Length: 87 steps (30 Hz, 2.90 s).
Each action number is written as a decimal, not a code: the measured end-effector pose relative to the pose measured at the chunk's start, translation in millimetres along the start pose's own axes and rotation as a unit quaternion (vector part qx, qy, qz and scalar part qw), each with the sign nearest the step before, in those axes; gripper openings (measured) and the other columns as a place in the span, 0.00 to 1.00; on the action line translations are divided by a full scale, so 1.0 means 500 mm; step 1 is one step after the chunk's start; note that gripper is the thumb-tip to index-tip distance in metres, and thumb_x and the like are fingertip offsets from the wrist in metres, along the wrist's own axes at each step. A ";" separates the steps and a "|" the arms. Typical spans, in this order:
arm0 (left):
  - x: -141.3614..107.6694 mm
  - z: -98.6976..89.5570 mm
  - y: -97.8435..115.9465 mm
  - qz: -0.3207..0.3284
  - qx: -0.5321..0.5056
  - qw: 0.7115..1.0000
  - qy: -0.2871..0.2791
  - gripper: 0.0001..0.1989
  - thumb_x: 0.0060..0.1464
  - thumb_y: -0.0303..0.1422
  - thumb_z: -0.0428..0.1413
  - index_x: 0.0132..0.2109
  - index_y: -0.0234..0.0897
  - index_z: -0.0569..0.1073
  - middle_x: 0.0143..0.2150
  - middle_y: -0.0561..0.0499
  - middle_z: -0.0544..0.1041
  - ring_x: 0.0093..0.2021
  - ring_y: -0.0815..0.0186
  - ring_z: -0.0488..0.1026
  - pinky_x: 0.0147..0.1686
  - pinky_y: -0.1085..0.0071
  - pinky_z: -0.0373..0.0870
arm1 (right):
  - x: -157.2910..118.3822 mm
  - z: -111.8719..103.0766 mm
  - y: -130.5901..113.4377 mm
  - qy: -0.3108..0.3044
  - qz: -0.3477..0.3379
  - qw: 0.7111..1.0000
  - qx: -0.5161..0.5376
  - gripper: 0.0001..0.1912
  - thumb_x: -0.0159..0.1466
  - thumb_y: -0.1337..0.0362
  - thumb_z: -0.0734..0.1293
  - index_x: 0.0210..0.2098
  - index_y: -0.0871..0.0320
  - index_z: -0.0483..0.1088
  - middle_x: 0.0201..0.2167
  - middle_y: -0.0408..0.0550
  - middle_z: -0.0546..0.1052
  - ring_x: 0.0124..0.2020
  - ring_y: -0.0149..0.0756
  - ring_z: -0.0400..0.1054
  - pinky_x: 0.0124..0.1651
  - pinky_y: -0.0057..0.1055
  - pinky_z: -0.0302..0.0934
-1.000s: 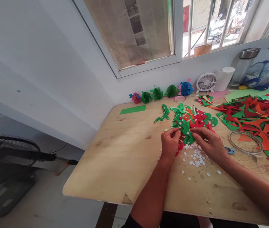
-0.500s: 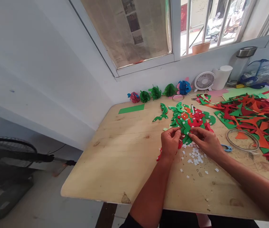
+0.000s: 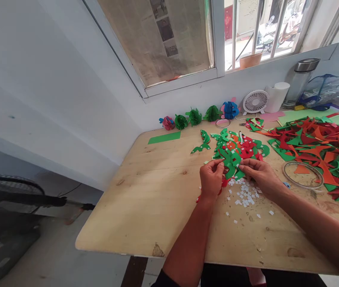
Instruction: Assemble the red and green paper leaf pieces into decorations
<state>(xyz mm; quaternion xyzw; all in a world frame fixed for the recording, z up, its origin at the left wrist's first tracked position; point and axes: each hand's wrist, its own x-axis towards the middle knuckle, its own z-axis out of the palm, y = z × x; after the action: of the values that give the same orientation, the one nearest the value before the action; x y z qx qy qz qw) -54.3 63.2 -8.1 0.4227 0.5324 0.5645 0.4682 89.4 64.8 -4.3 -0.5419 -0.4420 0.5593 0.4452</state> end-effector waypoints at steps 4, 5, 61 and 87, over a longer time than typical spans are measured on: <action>0.000 0.001 0.001 -0.004 0.004 1.000 0.005 0.08 0.47 0.30 0.55 0.33 0.32 0.77 0.21 0.51 0.75 0.21 0.70 0.72 0.20 0.77 0.67 | 0.000 -0.004 0.001 0.008 -0.029 1.000 0.003 0.22 0.44 0.45 0.71 0.27 0.57 0.67 0.15 0.37 0.62 0.16 0.26 0.54 0.19 0.26 0.52; 0.000 0.002 0.001 -0.004 0.005 1.000 0.004 0.08 0.47 0.30 0.56 0.33 0.32 0.77 0.21 0.51 0.76 0.22 0.69 0.72 0.20 0.77 0.67 | -0.001 -0.004 0.000 0.005 -0.038 0.999 0.003 0.22 0.44 0.45 0.71 0.27 0.57 0.67 0.16 0.38 0.63 0.17 0.26 0.55 0.19 0.26 0.53; 0.000 -0.010 -0.006 -0.049 0.012 0.988 -0.143 0.12 0.46 0.37 0.57 0.36 0.32 0.76 0.21 0.50 0.74 0.19 0.71 0.67 0.18 0.77 0.61 | -0.008 -0.009 -0.003 -0.073 -0.052 0.992 -0.090 0.18 0.48 0.50 0.69 0.20 0.59 0.64 0.15 0.37 0.57 0.18 0.24 0.46 0.20 0.25 0.39; -0.002 -0.002 -0.006 -0.016 0.018 0.992 -0.121 0.08 0.43 0.32 0.58 0.31 0.32 0.77 0.20 0.52 0.74 0.21 0.70 0.70 0.23 0.75 0.67 | -0.006 -0.006 0.000 -0.075 -0.047 0.992 -0.091 0.21 0.47 0.47 0.69 0.18 0.58 0.63 0.14 0.36 0.56 0.16 0.23 0.46 0.18 0.25 0.39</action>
<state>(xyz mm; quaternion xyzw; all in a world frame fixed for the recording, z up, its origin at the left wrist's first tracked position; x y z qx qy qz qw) -55.0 61.8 -11.3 0.4878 0.4886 0.4922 0.5302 92.4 61.8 -3.5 -0.5156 -0.5478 0.5342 0.3856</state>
